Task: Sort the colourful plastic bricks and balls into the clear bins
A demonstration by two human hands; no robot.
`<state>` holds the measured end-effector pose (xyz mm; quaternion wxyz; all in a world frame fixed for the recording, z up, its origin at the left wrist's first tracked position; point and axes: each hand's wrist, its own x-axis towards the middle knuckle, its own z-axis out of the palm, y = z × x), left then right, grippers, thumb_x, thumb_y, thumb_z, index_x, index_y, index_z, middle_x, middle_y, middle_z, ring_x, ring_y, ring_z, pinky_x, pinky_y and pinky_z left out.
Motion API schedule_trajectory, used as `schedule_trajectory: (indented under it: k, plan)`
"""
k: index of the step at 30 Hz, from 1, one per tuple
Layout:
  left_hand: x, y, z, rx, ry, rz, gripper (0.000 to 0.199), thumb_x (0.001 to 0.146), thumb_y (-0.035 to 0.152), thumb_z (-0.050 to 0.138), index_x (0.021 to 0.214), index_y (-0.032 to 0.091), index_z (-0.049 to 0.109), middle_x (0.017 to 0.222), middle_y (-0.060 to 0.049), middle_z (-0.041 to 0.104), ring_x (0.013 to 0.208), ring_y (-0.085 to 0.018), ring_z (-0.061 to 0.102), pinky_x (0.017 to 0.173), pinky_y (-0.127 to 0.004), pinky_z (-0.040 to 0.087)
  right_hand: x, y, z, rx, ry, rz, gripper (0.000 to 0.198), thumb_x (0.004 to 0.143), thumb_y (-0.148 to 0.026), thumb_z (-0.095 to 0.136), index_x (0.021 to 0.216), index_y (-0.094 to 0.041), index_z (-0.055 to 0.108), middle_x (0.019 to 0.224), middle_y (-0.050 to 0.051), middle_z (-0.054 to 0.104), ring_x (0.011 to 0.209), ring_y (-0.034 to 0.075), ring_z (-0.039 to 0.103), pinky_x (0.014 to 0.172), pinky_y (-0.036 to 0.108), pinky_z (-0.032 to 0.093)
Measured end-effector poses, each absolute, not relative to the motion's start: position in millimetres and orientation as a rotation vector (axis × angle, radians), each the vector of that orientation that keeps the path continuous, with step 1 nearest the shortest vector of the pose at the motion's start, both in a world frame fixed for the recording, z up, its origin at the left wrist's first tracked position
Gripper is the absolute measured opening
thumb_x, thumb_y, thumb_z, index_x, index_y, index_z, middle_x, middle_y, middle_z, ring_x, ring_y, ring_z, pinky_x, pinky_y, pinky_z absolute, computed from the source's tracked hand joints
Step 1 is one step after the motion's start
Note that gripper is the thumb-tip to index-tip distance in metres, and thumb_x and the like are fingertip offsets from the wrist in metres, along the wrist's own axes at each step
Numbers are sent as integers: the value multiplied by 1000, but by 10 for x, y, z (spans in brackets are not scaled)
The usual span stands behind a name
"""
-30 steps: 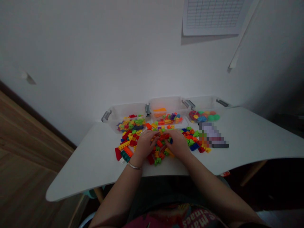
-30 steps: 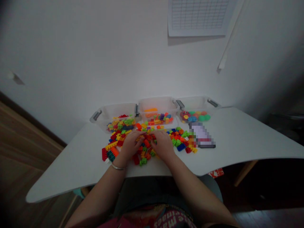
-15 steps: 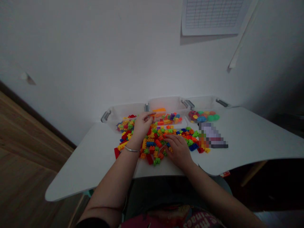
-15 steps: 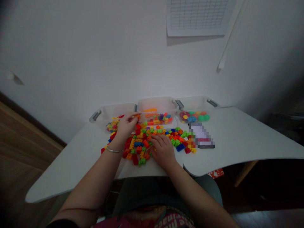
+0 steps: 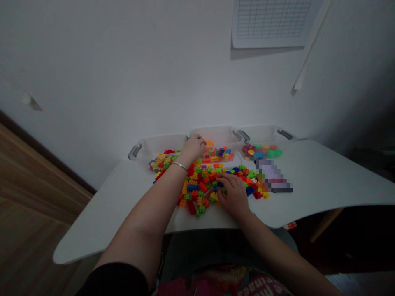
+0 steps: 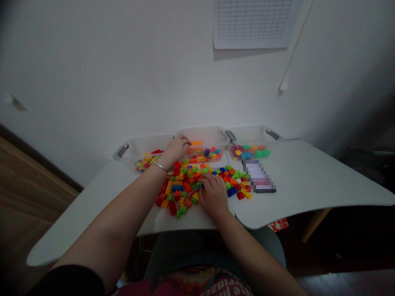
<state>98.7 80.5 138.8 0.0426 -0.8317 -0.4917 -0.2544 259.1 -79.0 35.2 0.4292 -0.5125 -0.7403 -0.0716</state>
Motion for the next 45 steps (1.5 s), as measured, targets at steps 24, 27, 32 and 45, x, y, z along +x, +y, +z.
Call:
schedule_trajectory:
  k: [24,27,32,45]
  plan:
    - [668,424,1422,-2280,-1341,-1079,41,95,35,40,132,24,52,139,-7,54,132,-23,41,119,-51,11,2262,-1120,189,-506,-2597,-110,46,89,-53,53,129,-29,56,144,6,50,133,25,40,107,43,34]
    - [546,302,1450,-2184,-1376,-1159,37,95,35,40,127,25,56,136,-6,56,132,-24,40,120,-52,10,2031,-1212,134,-473,-2805,-98,30,94,-32,50,122,-28,60,148,5,46,135,23,39,110,43,32]
    - [412,173,1401,-2157,-1377,-1154,31,94,33,43,120,27,60,132,-3,59,132,-25,39,120,-55,8,1885,-1188,152,-553,-2839,62,28,94,-21,49,119,-23,61,146,4,49,132,20,44,108,39,37]
    - [329,66,1129,-2369,-1447,-933,26,88,25,52,110,26,67,126,-4,62,131,-29,38,117,-63,14,1910,-876,176,-710,-2393,419,27,88,-7,46,105,-18,64,107,6,69,105,17,59,97,33,47]
